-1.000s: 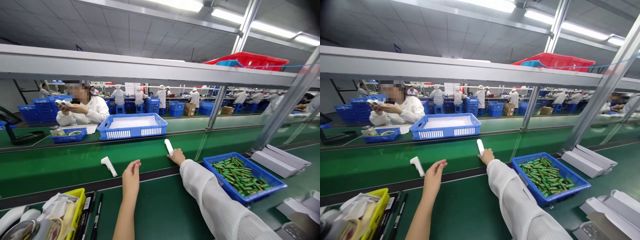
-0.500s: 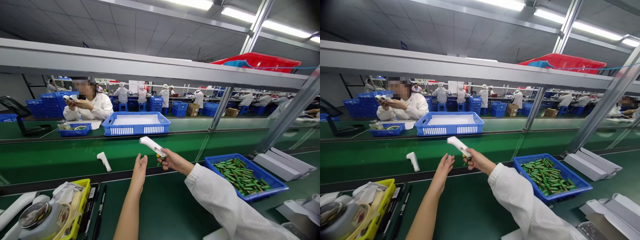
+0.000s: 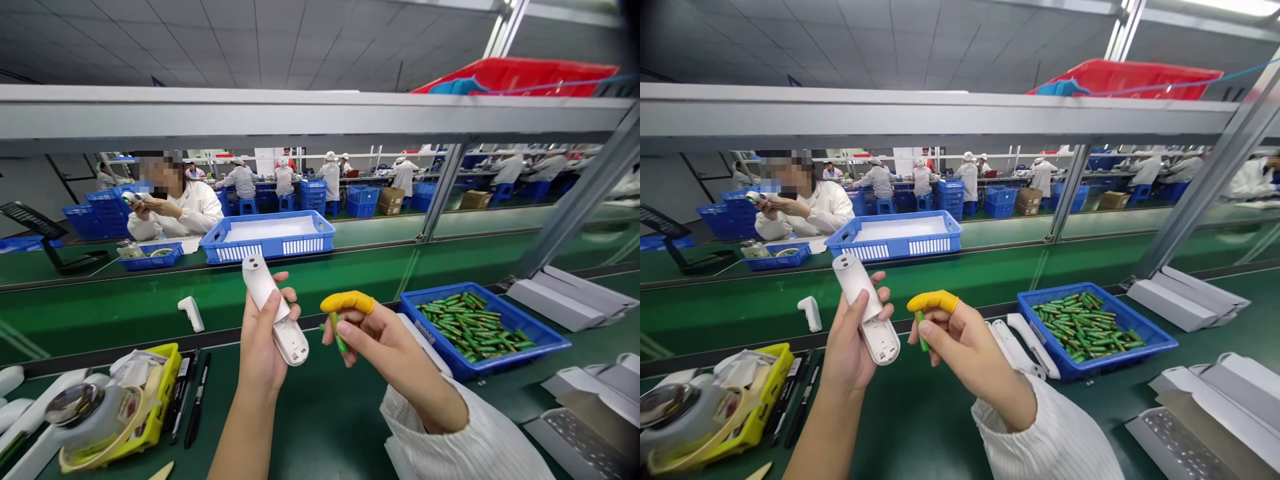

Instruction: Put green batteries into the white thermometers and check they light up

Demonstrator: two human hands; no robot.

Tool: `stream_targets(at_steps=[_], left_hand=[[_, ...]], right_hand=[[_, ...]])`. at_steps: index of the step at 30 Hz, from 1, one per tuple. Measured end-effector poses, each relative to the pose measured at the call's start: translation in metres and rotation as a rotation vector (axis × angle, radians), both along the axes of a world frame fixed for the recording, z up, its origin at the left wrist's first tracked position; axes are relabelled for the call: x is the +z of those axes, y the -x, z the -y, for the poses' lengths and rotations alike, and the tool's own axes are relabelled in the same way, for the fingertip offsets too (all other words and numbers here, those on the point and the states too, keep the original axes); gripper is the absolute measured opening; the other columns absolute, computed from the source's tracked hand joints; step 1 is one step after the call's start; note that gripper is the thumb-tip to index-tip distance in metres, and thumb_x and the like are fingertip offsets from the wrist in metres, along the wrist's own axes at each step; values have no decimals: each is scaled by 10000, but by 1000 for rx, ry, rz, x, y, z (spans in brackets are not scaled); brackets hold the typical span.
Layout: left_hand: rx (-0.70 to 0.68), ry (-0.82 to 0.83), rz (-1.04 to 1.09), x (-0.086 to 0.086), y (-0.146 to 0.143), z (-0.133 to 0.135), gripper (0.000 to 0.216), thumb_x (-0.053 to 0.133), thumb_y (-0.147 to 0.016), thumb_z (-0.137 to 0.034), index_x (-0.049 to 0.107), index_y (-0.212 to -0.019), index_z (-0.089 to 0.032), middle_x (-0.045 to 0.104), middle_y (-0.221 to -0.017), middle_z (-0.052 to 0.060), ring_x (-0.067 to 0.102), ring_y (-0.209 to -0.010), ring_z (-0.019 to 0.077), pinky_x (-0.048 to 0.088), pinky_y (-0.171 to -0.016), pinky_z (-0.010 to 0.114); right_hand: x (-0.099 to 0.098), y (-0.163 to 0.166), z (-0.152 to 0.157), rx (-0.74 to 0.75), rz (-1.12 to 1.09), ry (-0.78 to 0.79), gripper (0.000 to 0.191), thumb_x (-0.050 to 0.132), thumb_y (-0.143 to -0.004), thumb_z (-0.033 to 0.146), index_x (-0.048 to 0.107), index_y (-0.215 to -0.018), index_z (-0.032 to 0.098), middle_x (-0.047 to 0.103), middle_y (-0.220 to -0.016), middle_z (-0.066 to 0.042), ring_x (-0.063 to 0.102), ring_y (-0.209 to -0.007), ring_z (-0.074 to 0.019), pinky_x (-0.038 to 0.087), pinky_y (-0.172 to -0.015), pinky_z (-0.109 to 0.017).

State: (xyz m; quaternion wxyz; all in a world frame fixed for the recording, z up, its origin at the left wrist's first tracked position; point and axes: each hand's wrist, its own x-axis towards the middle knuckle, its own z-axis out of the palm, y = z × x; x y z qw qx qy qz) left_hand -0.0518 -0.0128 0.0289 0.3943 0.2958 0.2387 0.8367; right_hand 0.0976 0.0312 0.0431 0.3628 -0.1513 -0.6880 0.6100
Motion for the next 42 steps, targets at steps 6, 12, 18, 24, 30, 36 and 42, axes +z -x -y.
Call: stream_targets(at_steps=[6, 12, 18, 24, 30, 36, 42], left_hand=[[-60, -8, 47, 10, -19, 9, 200, 457, -912, -342, 562, -919, -171, 500, -880, 28, 482, -633, 77, 467, -525, 162], [8, 86, 83, 11, -25, 10, 238, 426, -924, -335, 575, -918, -149, 506, -878, 32, 565, -766, 108, 547, -702, 220], [80, 76, 27, 13, -21, 11, 211, 457, -908, -336, 575, -940, -165, 525, -884, 24, 586, -765, 105, 556, -718, 228], [-134, 96, -39, 14, -21, 15, 271, 514, -856, -461, 509, -879, -191, 542, -775, 24, 593, -706, 120, 537, -685, 227], [-145, 82, 17, 10, -18, 12, 249, 495, -866, -436, 527, -871, -189, 528, -747, 8, 583, -691, 104, 522, -659, 187], [23, 7, -12, 11, -16, 9, 209, 383, -892, -279, 564, -945, -191, 534, -903, 28, 578, -822, 130, 532, -816, 286], [10, -23, -99, 9, -24, 10, 210, 453, -895, -278, 549, -1080, -251, 546, -949, 12, 590, -905, 140, 491, -936, 358]], right_hand=[[-4, -1, 23, -276, -74, -306, 106, 550, -894, 296, 509, -846, 211, 521, -609, 39, 469, -514, -85, 360, -460, -194], [-18, 12, 34, -493, 38, -1098, 175, 520, -845, 71, 469, -730, 193, 482, -598, 6, 393, -541, -118, 281, -489, -261], [-18, 16, 24, -370, 117, -1252, 183, 469, -931, 186, 504, -752, 176, 512, -630, -7, 390, -582, -132, 263, -502, -263], [-20, 15, 15, 19, 184, -445, 198, 520, -904, 371, 483, -929, 177, 545, -806, -11, 485, -665, -117, 402, -580, -232], [-18, 18, 11, 122, 75, -134, 126, 547, -871, 275, 509, -927, 169, 532, -852, -20, 510, -737, -116, 457, -630, -235], [-1, 3, 2, -46, -111, -55, 112, 565, -873, 265, 607, -927, 176, 630, -752, -24, 545, -531, -97, 524, -530, -249], [0, 1, 10, -216, -193, -32, 176, 730, -734, 311, 631, -786, 175, 643, -669, -23, 568, -514, -121, 509, -424, -226]])
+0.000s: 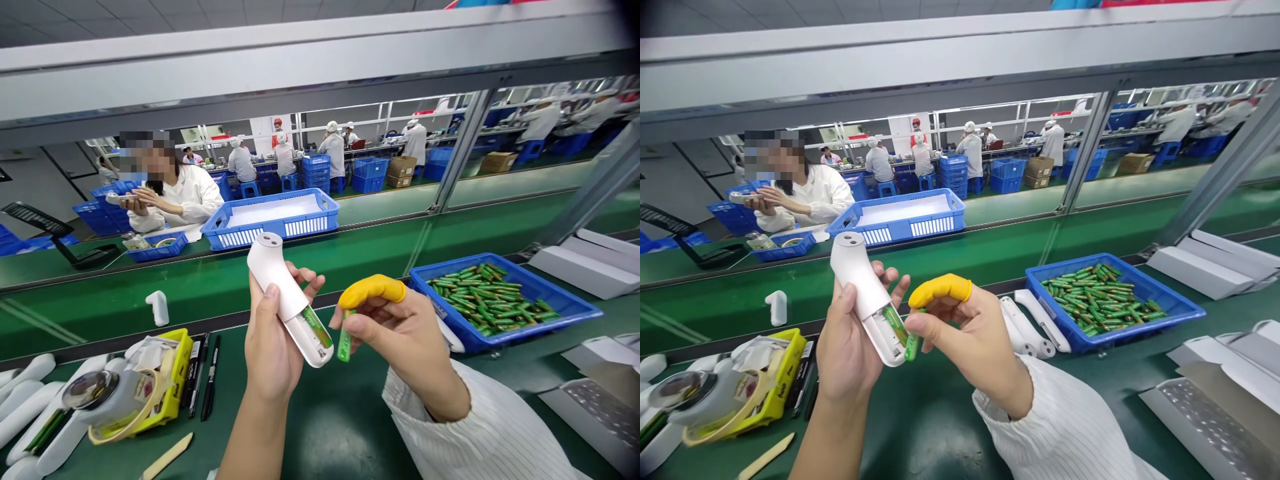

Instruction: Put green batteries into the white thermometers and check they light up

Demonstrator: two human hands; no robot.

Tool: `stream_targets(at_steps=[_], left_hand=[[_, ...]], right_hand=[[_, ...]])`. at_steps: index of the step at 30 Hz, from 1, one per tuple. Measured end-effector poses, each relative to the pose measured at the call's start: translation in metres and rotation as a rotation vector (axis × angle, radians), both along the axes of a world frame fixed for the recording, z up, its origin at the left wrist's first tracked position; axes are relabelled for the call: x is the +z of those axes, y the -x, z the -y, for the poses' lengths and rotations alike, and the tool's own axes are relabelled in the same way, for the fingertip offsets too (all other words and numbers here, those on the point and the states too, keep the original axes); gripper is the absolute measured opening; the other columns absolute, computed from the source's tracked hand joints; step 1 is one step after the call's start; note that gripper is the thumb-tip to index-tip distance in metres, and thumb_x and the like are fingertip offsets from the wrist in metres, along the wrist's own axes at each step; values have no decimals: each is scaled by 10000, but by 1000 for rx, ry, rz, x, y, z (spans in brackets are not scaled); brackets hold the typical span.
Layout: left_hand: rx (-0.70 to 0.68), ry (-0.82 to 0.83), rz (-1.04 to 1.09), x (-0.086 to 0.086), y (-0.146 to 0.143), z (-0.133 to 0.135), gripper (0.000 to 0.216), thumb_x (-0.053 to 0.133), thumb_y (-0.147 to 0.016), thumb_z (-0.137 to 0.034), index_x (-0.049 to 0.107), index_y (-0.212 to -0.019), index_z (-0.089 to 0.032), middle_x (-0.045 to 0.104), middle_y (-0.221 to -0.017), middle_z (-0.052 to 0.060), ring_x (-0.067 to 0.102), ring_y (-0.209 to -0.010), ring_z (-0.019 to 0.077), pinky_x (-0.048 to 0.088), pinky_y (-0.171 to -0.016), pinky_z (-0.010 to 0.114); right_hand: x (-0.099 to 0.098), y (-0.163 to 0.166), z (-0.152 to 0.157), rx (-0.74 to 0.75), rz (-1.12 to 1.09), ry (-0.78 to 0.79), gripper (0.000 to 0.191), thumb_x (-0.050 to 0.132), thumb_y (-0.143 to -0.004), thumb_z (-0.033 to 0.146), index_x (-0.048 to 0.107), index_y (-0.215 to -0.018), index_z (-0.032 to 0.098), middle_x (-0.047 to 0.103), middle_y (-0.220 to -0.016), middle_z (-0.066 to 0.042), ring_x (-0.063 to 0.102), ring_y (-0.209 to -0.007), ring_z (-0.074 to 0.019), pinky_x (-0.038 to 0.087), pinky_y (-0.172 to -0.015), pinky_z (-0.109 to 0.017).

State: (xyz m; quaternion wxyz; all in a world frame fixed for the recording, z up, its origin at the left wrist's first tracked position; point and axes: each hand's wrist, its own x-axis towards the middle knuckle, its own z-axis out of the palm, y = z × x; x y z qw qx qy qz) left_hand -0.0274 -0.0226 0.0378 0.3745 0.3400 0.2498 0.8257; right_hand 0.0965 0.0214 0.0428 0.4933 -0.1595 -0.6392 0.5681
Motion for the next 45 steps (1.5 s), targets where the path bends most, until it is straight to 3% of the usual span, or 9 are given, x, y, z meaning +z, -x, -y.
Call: stream_targets(at_steps=[7, 12, 14, 22, 28, 31, 35, 39, 45], left_hand=[[-31, 142, -21, 1, -12, 7, 442, 607, -824, -327, 444, -1235, -312, 611, -991, 23, 628, -958, 179, 518, -874, 317], [92, 147, 36, -3, -5, 4, 424, 699, -753, -379, 524, -1134, -317, 612, -1028, 4, 626, -987, 183, 531, -856, 310], [156, 114, 51, -5, -4, 2, 430, 732, -722, -379, 537, -1101, -323, 594, -1015, -18, 624, -983, 167, 520, -881, 309], [-130, -9, -170, 2, 4, 6, 404, 579, -860, -365, 471, -1242, -286, 630, -1094, 49, 569, -1113, 209, 498, -906, 316], [-54, -30, -278, -2, 15, 5, 249, 547, -887, -266, 564, -1133, -240, 685, -1013, 43, 641, -981, 183, 539, -800, 264], [-141, -64, -308, -6, 22, 2, 334, 631, -820, -376, 603, -1120, -231, 648, -1096, 52, 611, -1035, 200, 518, -880, 301], [-185, -187, -306, -8, 29, 0, 410, 754, -661, -471, 653, -957, -206, 609, -918, 7, 595, -924, 156, 460, -973, 309], [-258, -181, -353, -9, 30, -1, 401, 747, -661, -493, 665, -916, -195, 617, -854, 0, 597, -851, 135, 382, -1057, 352], [-303, -45, -316, -14, 24, -4, 507, 742, -638, -519, 658, -1045, -230, 649, -978, 20, 612, -948, 170, 478, -926, 270]], right_hand=[[-11, 9, 8, -216, 93, -173, 183, 747, -723, 310, 621, -763, 183, 574, -662, 9, 524, -564, -107, 456, -498, -221], [-16, 12, 7, -92, 190, -466, 424, 715, -768, 284, 547, -1152, 216, 558, -1043, -61, 563, -905, -180, 499, -763, -304], [-17, 14, 5, -123, 173, -525, 353, 639, -829, 201, 532, -1164, 219, 550, -1098, -74, 546, -1002, -193, 477, -850, -334], [-15, 12, -2, -92, 73, -170, 183, 615, -843, 254, 587, -1016, 202, 627, -973, -49, 601, -859, -173, 507, -729, -284], [-3, 10, -1, 85, 148, 38, 253, 625, -825, 356, 585, -980, 161, 609, -811, -31, 529, -616, -103, 453, -534, -207], [-2, 8, -2, 211, 181, 71, 251, 575, -859, 391, 555, -956, 161, 585, -723, -14, 510, -559, -89, 409, -484, -189], [-4, 1, 1, 366, 346, 54, 332, 451, -908, 477, 515, -986, 161, 558, -681, -12, 493, -533, -99, 386, -458, -198], [-3, -4, 4, 300, 492, -123, 380, 385, -926, 500, 539, -952, 153, 526, -763, -35, 485, -654, -128, 409, -552, -231], [-8, 6, 2, 146, 273, -171, 382, 448, -902, 471, 506, -702, 152, 404, -612, 20, 342, -549, -88, 280, -496, -224]])
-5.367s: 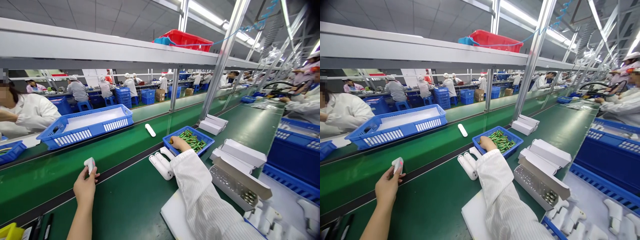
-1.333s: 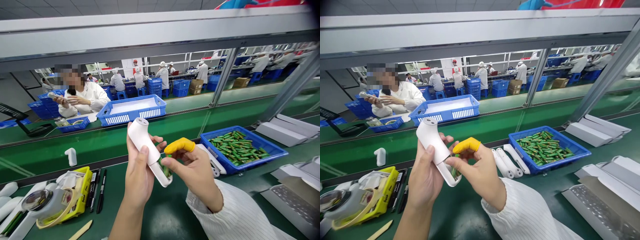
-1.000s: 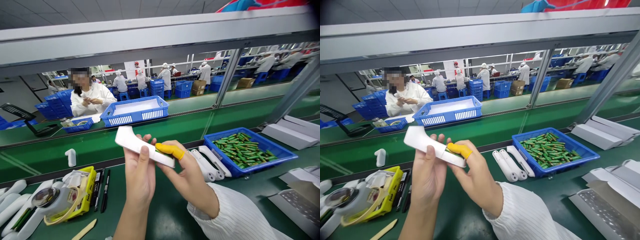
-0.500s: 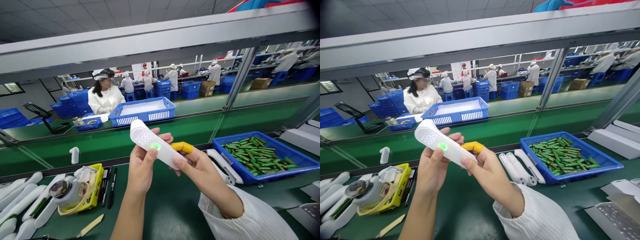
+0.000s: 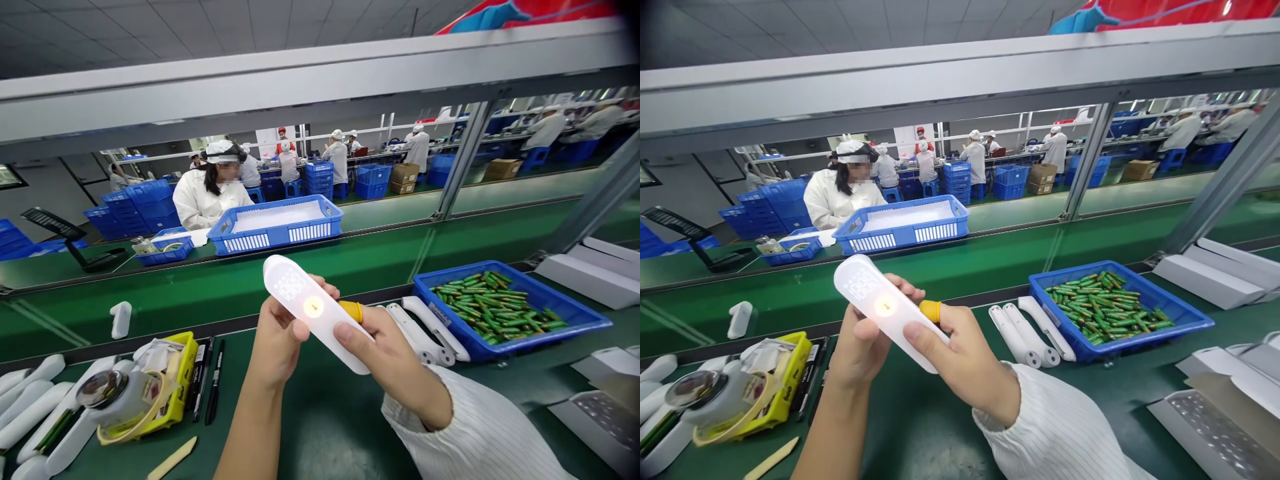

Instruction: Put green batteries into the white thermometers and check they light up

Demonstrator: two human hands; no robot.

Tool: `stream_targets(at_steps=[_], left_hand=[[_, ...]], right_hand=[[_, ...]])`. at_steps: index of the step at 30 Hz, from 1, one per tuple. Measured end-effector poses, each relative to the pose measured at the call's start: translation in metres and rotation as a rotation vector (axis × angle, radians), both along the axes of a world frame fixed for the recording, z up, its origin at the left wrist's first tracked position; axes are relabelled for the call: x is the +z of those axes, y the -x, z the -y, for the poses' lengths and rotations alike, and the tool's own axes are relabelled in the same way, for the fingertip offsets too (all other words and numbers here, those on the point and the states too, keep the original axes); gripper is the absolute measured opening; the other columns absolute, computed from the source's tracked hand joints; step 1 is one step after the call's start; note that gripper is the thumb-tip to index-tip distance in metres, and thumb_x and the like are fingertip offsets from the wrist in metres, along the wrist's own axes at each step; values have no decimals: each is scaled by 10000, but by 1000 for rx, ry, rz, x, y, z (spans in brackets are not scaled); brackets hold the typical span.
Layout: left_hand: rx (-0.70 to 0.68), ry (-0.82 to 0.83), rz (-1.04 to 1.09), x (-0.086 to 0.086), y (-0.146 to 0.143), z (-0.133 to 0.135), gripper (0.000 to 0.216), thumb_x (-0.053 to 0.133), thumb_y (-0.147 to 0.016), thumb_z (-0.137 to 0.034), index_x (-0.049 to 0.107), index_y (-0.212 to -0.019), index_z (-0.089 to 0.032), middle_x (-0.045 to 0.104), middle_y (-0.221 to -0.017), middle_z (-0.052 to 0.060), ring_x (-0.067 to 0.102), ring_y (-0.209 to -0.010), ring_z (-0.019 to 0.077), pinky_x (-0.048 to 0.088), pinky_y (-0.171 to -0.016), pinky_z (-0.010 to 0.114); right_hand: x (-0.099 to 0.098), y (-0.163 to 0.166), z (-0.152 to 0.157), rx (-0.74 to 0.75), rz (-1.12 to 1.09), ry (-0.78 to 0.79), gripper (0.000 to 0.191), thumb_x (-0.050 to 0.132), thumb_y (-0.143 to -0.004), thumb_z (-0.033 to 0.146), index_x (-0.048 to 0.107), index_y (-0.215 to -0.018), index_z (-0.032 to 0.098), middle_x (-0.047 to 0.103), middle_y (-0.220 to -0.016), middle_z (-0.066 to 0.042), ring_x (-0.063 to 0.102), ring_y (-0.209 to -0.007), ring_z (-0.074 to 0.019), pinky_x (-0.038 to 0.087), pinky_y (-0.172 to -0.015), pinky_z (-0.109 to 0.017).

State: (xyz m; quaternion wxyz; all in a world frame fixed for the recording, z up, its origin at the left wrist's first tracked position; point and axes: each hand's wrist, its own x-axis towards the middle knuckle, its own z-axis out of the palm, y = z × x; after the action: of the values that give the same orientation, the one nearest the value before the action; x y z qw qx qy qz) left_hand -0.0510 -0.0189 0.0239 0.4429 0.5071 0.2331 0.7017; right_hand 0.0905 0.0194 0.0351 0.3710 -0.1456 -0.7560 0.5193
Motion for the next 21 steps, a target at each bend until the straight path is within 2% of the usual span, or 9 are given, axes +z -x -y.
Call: stream_targets(at_steps=[4, 7, 10, 12, 14, 16, 17, 19, 21], left_hand=[[42, 36, -75, 0, -3, 2, 646, 740, -673, -473, 545, -1257, -277, 634, -1008, 42, 601, -976, 205, 516, -819, 269], [76, 40, -111, 1, -2, 3, 679, 710, -705, -488, 495, -1312, -274, 629, -958, 58, 606, -946, 228, 525, -738, 277], [117, 49, -107, 1, 1, 3, 656, 692, -721, -494, 502, -1307, -267, 617, -947, 59, 605, -920, 225, 518, -779, 306], [109, 55, -94, 1, 3, 3, 640, 681, -739, -479, 490, -1316, -278, 607, -933, 48, 606, -885, 209, 509, -820, 329], [87, 65, -81, 0, 4, 3, 640, 668, -754, -473, 469, -1332, -286, 597, -931, 43, 606, -853, 196, 509, -826, 339], [73, 86, -76, 0, 5, 3, 646, 654, -766, -476, 447, -1348, -287, 587, -946, 41, 602, -836, 187, 512, -820, 335], [69, 101, -77, -1, 5, 3, 648, 648, -769, -480, 441, -1351, -285, 583, -955, 41, 598, -833, 183, 513, -820, 332], [55, 141, -84, -1, 5, 1, 636, 635, -780, -485, 441, -1348, -275, 579, -965, 41, 594, -825, 177, 520, -810, 328], [53, 198, -63, -2, 5, -2, 595, 613, -798, -487, 464, -1323, -251, 582, -965, 47, 593, -787, 169, 538, -751, 318]], right_hand=[[-6, 5, 2, -60, -58, 44, 426, 452, -889, 505, 472, -647, 155, 365, -571, 32, 304, -518, -80, 260, -473, -220], [-1, 2, 2, -21, 37, -1, 420, 436, -896, 523, 552, -764, 141, 450, -648, 9, 378, -570, -93, 311, -499, -214], [10, -13, -14, -36, 135, -101, 504, 400, -883, 595, 589, -785, 139, 540, -683, -23, 474, -606, -118, 376, -530, -222], [15, -31, -40, -227, 167, -98, 557, 394, -852, 648, 604, -774, 138, 585, -679, -52, 530, -596, -139, 405, -513, -232], [13, -55, -75, -548, 238, -68, 511, 424, -854, 605, 619, -835, 133, 622, -730, -85, 572, -610, -163, 429, -511, -245], [3, -82, -114, -821, 476, -88, 411, 395, -903, 461, 618, -888, 115, 651, -810, -135, 612, -675, -201, 465, -605, -288], [-5, -95, -133, -887, 680, -132, 379, 370, -918, 391, 620, -924, 106, 659, -881, -167, 629, -755, -231, 468, -678, -315], [-25, -117, -162, -934, 1156, -133, 356, 356, -916, 302, 603, -1027, 71, 631, -1035, -247, 618, -935, -314, 459, -739, -367], [-46, -131, -180, -905, 1329, -48, 314, 483, -856, 253, 610, -1052, 43, 629, -1044, -276, 615, -956, -366, 463, -739, -404]])
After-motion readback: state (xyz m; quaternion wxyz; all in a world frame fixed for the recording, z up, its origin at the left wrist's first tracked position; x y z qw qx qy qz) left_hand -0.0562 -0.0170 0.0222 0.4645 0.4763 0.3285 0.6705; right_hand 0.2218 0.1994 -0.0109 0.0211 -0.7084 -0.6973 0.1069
